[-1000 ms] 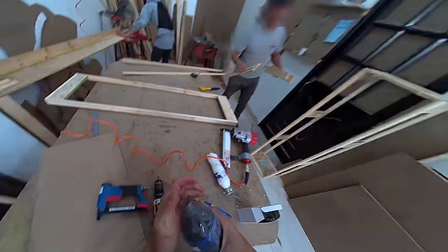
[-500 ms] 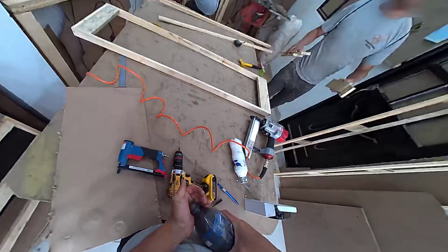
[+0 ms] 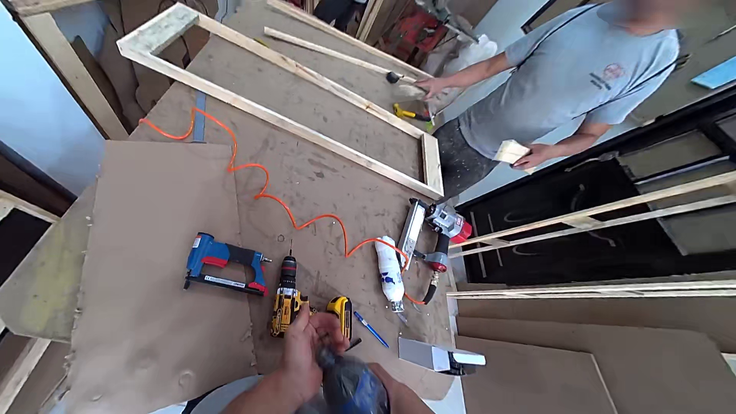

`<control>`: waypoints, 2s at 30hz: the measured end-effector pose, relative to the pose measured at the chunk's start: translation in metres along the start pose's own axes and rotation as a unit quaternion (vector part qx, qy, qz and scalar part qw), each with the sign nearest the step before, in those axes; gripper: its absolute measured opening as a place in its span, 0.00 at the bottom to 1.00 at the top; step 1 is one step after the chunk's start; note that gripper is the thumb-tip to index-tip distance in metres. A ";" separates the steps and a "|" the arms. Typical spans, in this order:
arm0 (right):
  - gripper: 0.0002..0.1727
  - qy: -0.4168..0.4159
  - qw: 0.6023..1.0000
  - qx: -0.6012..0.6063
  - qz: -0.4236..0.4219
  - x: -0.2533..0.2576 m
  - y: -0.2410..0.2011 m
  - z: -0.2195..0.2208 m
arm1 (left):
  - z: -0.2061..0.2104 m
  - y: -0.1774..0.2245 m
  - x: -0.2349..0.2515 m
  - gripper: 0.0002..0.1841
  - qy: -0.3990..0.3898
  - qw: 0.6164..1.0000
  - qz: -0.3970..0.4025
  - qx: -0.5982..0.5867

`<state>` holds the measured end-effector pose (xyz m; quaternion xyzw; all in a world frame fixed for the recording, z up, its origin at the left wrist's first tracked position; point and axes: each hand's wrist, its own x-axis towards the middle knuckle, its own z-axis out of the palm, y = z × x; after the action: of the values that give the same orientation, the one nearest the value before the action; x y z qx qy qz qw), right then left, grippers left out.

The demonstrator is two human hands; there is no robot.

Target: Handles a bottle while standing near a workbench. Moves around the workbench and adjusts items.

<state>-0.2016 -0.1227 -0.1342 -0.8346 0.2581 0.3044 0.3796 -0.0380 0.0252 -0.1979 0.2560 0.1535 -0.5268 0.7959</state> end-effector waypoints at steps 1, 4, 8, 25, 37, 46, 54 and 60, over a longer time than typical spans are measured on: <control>0.59 0.007 1.000 -0.009 -0.009 -0.003 -0.002 -0.003 | 0.001 0.002 -0.003 0.45 -0.014 1.000 0.001 -0.006; 0.60 -0.002 1.000 0.022 -0.014 -0.013 0.002 0.000 | 0.002 -0.006 -0.007 0.43 -0.027 0.999 -0.005 -0.022; 0.59 -0.004 1.000 0.004 -0.008 -0.011 0.005 -0.002 | 0.005 -0.009 -0.006 0.40 -0.010 0.999 -0.004 -0.030; 0.61 0.028 0.937 0.241 -0.249 -0.013 0.028 0.023 | 0.047 0.001 -0.043 0.36 -0.013 1.000 0.000 0.007; 0.60 0.169 0.873 0.333 -0.312 -0.023 0.047 0.032 | -0.006 0.041 -0.046 0.35 0.074 0.995 0.059 -0.007; 0.61 -0.036 0.912 0.408 -0.001 0.033 0.118 0.085 | -0.116 0.012 -0.052 0.30 0.290 0.957 -0.004 -0.013; 0.56 -0.091 0.904 0.410 0.082 0.075 0.154 0.119 | -0.155 -0.019 -0.025 0.25 0.318 0.932 -0.118 0.126; 0.59 -0.050 0.899 0.432 0.061 0.087 0.141 0.110 | -0.184 -0.071 0.014 0.27 0.186 0.847 -0.321 0.381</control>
<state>-0.2702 -0.1349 -0.3200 -0.5551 0.3949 0.2271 0.6959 -0.0925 0.0969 -0.3734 0.5687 0.1591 -0.7126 0.3789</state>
